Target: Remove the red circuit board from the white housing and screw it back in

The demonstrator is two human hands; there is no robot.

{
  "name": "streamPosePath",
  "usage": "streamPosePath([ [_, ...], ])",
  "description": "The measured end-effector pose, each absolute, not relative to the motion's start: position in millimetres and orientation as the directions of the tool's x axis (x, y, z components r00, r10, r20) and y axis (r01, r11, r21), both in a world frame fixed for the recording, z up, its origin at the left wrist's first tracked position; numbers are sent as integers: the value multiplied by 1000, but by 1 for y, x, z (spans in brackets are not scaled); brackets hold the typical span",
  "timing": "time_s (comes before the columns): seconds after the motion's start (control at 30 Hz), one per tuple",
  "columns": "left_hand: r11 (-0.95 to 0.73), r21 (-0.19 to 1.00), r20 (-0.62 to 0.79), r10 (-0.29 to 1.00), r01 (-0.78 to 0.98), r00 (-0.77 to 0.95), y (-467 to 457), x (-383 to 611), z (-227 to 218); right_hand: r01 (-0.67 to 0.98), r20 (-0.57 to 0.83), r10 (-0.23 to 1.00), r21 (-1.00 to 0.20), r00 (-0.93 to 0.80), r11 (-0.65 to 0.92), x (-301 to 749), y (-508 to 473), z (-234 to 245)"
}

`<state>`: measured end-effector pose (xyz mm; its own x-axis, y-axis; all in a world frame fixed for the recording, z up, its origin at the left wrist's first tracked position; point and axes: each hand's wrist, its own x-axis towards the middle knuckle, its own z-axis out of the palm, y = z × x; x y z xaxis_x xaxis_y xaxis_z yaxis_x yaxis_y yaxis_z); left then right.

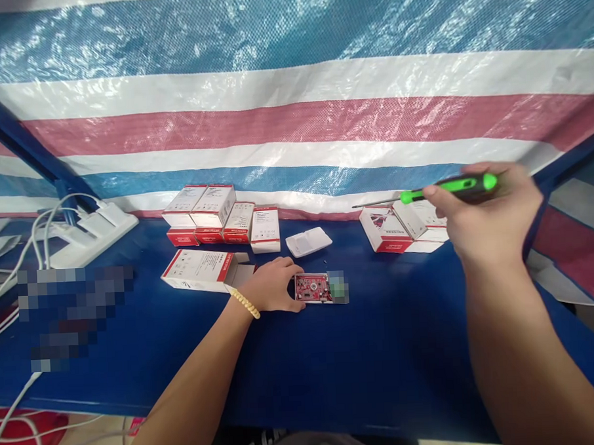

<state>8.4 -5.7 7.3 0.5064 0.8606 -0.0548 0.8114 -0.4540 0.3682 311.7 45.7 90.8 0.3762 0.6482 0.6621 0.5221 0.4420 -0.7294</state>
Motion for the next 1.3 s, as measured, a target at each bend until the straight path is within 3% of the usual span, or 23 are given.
streamPosePath([
  [0.17,-458,371,-49,859,808,509,-4,10,4,379,772,627,-615,109,692,269,34,105],
  [0.27,-468,377,-35,855,799,517,-3,10,2,386,744,655,-570,-132,725,245,29,94],
  [0.4,-438,362,-38,875,823,482,-3,10,1,457,666,690,-538,-285,708,227,31,78],
  [0.67,-433,360,-37,878,826,477,-4,11,3,465,575,721,-555,-385,690,214,32,69],
  [1.07,-458,347,-15,870,818,493,-3,10,0,313,625,636,-557,-453,770,212,34,62],
  [1.3,-554,341,83,823,760,563,-2,20,-9,281,697,515,-433,-498,857,212,28,77],
])
